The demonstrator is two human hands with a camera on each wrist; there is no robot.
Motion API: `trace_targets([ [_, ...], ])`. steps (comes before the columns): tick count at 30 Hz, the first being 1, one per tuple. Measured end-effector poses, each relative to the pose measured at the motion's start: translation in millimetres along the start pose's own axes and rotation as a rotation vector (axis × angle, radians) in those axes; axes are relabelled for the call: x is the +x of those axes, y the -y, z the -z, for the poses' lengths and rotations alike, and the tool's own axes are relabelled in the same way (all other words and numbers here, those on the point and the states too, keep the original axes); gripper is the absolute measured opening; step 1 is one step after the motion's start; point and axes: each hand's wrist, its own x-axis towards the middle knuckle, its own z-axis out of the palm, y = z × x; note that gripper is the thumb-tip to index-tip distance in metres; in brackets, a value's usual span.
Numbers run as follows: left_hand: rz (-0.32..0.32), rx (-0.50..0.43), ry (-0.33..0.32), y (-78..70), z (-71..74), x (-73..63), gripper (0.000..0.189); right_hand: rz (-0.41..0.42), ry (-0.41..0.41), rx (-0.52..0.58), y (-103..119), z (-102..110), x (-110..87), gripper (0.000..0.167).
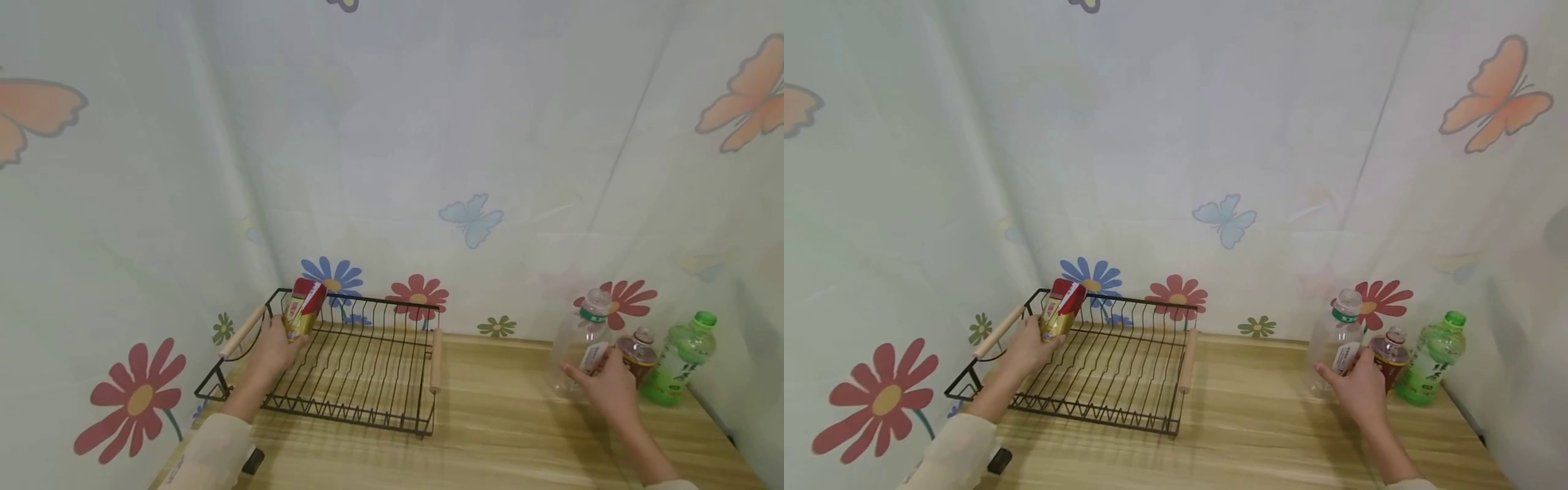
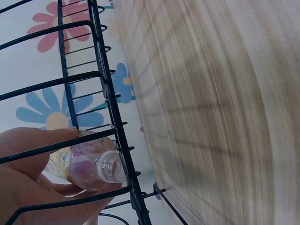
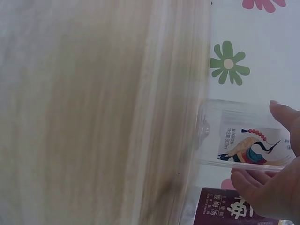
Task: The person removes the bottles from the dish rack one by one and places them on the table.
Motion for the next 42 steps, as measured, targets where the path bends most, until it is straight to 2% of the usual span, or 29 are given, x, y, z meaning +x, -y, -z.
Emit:
trace_targets([
  [5,-0.001,-0.023,-0.004,-1.6,-0.9,2.1,0.085,-0.010,0.053,-0.015,-0.4,3.1,0.7,0.103],
  [9,-0.010,-0.045,-0.014,-1.3,-0.7,1.8,0.083,-0.005,0.157,-0.045,-1.4,7.4,-1.1,0.102],
  [13,-0.041,-0.067,-0.036,0.4,0.5,2.5,0.083,-0.023,0.258,-0.036,1.6,15.1,-8.8,0.110],
  [17,-0.067,-0.074,-0.071,-1.6,3.2,4.0,0.084,-0.012,0.278,-0.001,9.0,27.2,-20.4,0.112],
  [20,-0.067,-0.074,-0.088,-4.9,6.6,3.6,0.084,0.030,0.224,0.003,16.2,37.5,-28.5,0.106],
  [25,-0.096,-0.056,-0.090,-13.5,9.6,2.3,0.084,0.088,0.070,0.036,26.6,54.0,-39.7,0.095],
  [29,-0.155,-0.039,-0.084,-21.2,7.1,0.1,0.083,0.132,0.003,0.091,38.6,63.8,-46.6,0.087],
  [32,-0.232,-0.042,-0.083,-30.7,5.2,-4.2,0.082,0.164,-0.051,0.116,52.5,69.0,-52.9,0.085],
  [36,-0.339,-0.082,-0.082,-56.9,6.4,-15.1,0.079,0.256,-0.166,0.118,78.2,74.4,-60.2,0.076],
  [39,-0.417,-0.102,-0.081,-84.1,9.9,-28.0,0.080,0.360,-0.241,0.128,100.9,76.3,-65.4,0.071],
  [42,-0.507,-0.102,-0.103,-111.3,13.9,-43.7,0.080,0.457,-0.279,0.136,122.1,76.6,-69.9,0.071],
])
